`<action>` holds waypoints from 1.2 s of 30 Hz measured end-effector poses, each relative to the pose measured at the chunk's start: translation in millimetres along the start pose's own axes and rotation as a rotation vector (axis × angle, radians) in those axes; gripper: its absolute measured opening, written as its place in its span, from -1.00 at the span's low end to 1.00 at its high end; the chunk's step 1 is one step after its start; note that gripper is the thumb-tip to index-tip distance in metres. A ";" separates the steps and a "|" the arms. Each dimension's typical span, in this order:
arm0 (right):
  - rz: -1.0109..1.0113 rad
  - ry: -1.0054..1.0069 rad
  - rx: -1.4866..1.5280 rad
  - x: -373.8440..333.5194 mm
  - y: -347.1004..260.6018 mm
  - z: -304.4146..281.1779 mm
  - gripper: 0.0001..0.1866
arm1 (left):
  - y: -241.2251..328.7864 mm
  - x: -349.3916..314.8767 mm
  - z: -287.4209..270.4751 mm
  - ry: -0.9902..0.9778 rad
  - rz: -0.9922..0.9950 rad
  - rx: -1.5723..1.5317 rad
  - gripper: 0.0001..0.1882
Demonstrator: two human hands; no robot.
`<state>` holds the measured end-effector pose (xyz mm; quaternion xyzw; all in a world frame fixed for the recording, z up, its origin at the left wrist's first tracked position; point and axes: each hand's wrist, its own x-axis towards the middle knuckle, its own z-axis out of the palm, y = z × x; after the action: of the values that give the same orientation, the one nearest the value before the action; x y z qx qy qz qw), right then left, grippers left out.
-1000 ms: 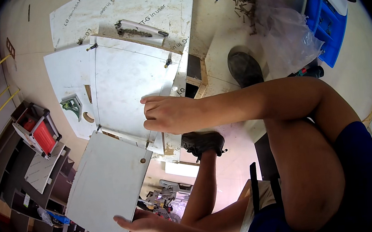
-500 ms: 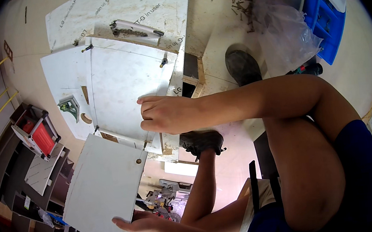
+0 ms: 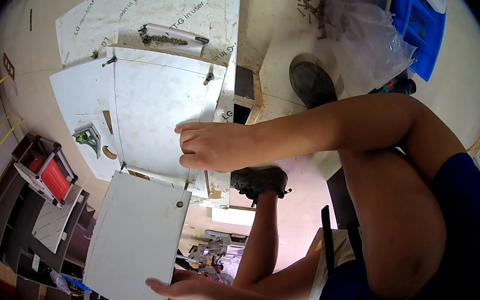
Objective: The person places a white panel on a workbench, aligns it, and uses a cordless drill to create holes at marked locations. The person repeats this process for multiple panels, flipping them as needed and securing them with fasteners.
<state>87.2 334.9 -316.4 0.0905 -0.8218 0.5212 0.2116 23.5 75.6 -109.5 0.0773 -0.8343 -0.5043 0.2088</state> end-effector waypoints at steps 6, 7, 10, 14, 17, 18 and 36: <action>-0.003 -0.025 0.029 1.4 -1.9 -0.3 -0.84 | 10.0 -33.9 31.9 0.236 0.023 0.106 -0.31; -0.001 -0.037 0.032 0.6 -1.7 -1.0 -0.83 | 10.8 -35.9 33.8 0.180 0.022 0.127 -0.27; 0.011 -0.046 0.031 -1.0 -1.7 -1.6 -0.81 | 6.9 -35.2 34.1 0.084 0.061 0.169 -0.18; 0.024 -0.059 0.049 -2.2 -1.5 0.4 -0.85 | 7.7 -43.4 46.0 0.119 0.076 0.168 -0.17; 0.057 -0.094 0.108 1.5 -2.9 0.5 -0.89 | 5.9 -39.3 39.5 0.055 0.098 0.092 -0.26; 0.066 -0.089 0.140 2.1 -4.5 0.7 -0.89 | 7.0 -40.6 41.4 0.044 0.097 0.093 -0.26; 0.391 -0.448 0.458 40.9 -19.7 35.5 -0.91 | 19.6 -65.0 68.3 0.126 0.078 0.124 -0.42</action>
<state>48.9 297.4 -295.3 0.0887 -0.7118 0.6892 -0.1023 54.5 162.4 -137.6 0.0891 -0.8515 -0.4375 0.2750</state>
